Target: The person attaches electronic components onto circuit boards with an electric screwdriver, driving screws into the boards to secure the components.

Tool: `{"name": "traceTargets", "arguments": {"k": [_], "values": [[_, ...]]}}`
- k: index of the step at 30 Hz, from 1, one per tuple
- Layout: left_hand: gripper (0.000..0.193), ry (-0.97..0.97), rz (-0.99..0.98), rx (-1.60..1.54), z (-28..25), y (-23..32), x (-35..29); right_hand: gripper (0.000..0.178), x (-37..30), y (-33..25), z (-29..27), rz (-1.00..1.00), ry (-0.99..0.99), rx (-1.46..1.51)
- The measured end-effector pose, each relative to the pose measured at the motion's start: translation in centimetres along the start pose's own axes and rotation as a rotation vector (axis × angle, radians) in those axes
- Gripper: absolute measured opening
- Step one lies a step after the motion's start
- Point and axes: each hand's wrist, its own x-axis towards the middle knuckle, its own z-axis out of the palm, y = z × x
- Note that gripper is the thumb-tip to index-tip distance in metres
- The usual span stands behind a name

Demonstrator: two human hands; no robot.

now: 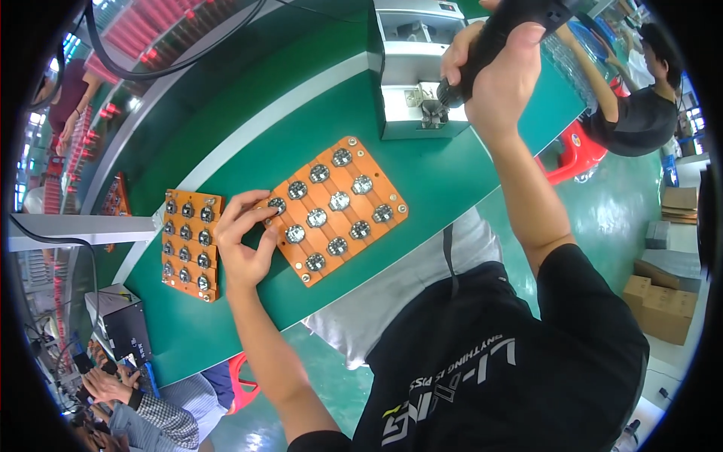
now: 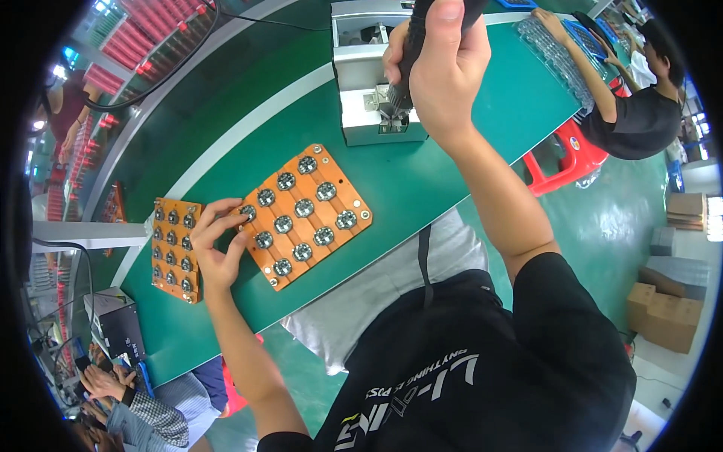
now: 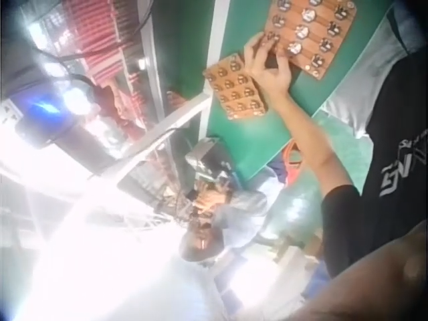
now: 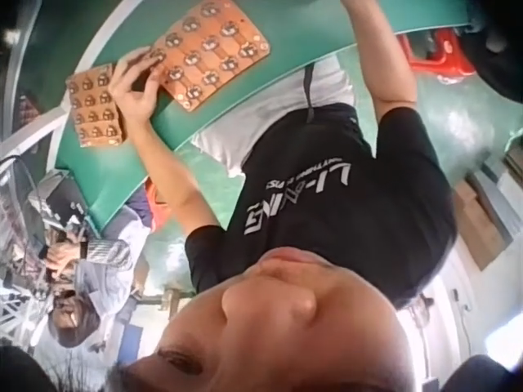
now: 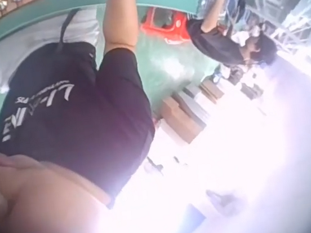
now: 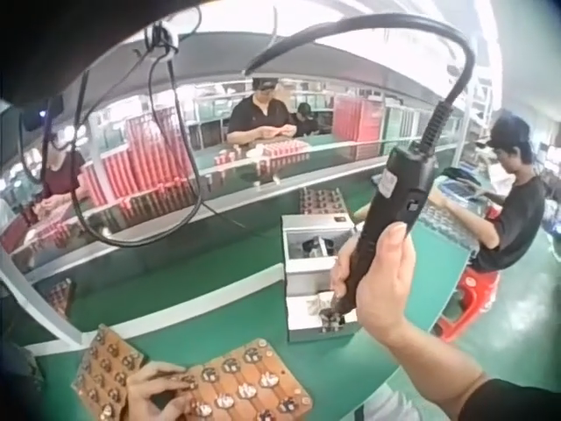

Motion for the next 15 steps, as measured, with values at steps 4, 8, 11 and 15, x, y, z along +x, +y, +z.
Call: {"name": "traceTargets", "arguments": {"k": [4, 8, 11, 15], "values": [[0.023, 0.000, -0.001, 0.001, 0.5, 0.3, 0.5, 0.052, 2.2, 3.2, -0.5, -0.301, -0.445, 0.878], [0.023, 0.011, 0.008, 0.019, 0.2, 0.1, 0.2, 0.060, 0.0, 0.2, -2.0, 0.149, -0.217, -0.067], [0.022, -0.005, -0.067, -0.037, 0.1, 0.6, -0.1, 0.065, -1.6, -1.0, 0.0, 0.299, -0.361, -0.210], [0.024, 0.009, -0.031, -0.066, 0.1, 0.3, 0.4, 0.068, -3.9, -1.5, 3.3, 0.333, -0.353, 0.055]]}}
